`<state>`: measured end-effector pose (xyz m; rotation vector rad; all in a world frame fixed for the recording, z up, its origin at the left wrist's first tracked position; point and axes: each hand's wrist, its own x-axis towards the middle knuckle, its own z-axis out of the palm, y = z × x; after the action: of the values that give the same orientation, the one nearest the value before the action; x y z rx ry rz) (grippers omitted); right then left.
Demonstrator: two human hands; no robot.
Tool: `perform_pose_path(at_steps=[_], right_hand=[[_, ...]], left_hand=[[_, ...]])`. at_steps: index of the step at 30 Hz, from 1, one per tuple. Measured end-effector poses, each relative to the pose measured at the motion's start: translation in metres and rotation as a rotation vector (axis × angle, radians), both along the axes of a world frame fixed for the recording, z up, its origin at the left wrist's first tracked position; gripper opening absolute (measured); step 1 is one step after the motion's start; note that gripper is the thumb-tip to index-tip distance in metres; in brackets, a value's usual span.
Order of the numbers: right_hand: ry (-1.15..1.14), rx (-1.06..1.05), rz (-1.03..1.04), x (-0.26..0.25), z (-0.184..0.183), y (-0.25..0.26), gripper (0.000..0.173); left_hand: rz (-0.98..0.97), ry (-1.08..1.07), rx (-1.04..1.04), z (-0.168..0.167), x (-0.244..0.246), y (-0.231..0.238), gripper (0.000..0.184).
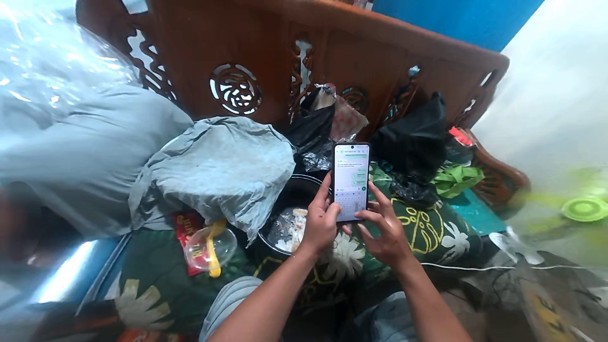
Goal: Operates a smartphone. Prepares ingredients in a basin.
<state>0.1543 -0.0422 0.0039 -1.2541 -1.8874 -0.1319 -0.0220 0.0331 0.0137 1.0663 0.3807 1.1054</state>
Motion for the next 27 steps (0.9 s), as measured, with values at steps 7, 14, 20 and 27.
perform_pose_path(at_steps=[7, 14, 20, 27], right_hand=[[0.002, 0.002, -0.005, -0.0009, 0.0004, -0.0002, 0.027], [-0.043, -0.034, -0.051, 0.0004, -0.0009, 0.0000, 0.045], [-0.008, -0.035, -0.038, -0.0002, 0.0015, -0.0009, 0.030], [-0.011, -0.035, -0.036, -0.0002, 0.0021, 0.0009, 0.041]], left_hand=[[-0.024, -0.015, -0.008, -0.0001, -0.0012, -0.0003, 0.068], [-0.018, -0.003, 0.041, -0.0004, -0.0007, -0.0014, 0.069], [-0.024, -0.008, 0.034, -0.0029, -0.0003, -0.0002, 0.068], [-0.020, -0.012, 0.029, -0.0022, -0.0003, -0.0001, 0.069]])
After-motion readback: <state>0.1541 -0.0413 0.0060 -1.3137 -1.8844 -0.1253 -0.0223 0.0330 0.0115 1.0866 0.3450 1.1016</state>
